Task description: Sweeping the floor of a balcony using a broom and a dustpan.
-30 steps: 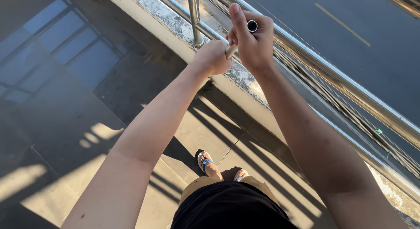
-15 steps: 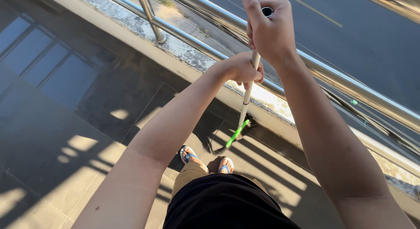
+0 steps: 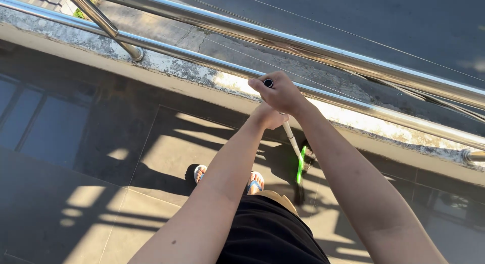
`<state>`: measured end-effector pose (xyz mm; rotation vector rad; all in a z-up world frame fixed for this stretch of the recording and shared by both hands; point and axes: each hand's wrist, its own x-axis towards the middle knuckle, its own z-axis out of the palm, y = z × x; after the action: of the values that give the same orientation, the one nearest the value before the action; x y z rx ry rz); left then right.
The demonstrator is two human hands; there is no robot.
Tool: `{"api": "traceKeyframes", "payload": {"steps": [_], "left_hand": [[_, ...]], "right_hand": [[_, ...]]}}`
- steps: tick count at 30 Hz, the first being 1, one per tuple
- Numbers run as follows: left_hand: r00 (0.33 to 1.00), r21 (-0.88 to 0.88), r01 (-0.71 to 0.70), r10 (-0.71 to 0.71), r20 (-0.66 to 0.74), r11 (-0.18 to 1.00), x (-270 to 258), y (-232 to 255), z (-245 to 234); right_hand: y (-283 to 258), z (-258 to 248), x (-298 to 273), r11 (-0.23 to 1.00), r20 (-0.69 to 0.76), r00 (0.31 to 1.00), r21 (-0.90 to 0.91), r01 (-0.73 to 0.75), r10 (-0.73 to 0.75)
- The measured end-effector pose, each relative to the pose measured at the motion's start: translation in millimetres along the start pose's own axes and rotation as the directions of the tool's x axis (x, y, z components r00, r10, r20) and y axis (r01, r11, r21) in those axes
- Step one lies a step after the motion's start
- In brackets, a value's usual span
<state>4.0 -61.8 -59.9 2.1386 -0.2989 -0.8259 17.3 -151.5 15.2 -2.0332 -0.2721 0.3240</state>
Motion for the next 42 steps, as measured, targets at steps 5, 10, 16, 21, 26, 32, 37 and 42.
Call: {"api": "traceKeyframes", "payload": {"steps": [5, 10, 16, 21, 26, 32, 37, 42], "left_hand": [[0.988, 0.096, -0.128, 0.135, -0.072, 0.987, 23.4, -68.3, -51.9], [0.975, -0.062, -0.200, 0.192, -0.115, 0.978, -0.5, -90.8, -159.9], [0.956, -0.202, -0.276, 0.246, -0.162, 0.940, 2.2, -171.9, -267.8], [0.971, 0.519, -0.047, 0.160, -0.176, 0.854, -58.6, -182.0, -354.4], [0.964, 0.605, -0.113, 0.234, -0.125, 0.788, -75.0, -163.2, -403.9], [0.976, 0.424, -0.215, 0.203, 0.075, 0.880, -82.2, -90.6, -418.1], [0.968, 0.189, -0.246, 0.233, 0.092, 0.951, -57.0, -98.9, -377.5], [0.975, -0.125, -0.217, 0.209, -0.070, 0.968, -30.9, -158.1, -330.2]], "right_hand": [[-46.8, 26.0, 47.1, 0.985, -0.088, 0.989, 0.112, 0.132, -0.122], [-89.6, 75.9, 118.2, 0.916, -0.174, 0.938, 0.222, 0.334, -0.300], [-149.4, 156.3, 189.1, 0.839, -0.375, 0.868, 0.310, 0.448, -0.325], [-187.6, 209.2, 230.6, 0.803, -0.455, 0.837, 0.350, 0.482, -0.304], [-215.7, 200.8, 246.0, 0.808, -0.476, 0.819, 0.314, 0.498, -0.320], [-259.1, 143.9, 240.4, 0.810, -0.517, 0.789, 0.273, 0.519, -0.332], [-253.8, 137.7, 244.0, 0.867, -0.463, 0.849, 0.279, 0.413, -0.256], [-205.4, 177.9, 268.6, 0.978, -0.320, 0.932, 0.056, 0.199, -0.171]]}}
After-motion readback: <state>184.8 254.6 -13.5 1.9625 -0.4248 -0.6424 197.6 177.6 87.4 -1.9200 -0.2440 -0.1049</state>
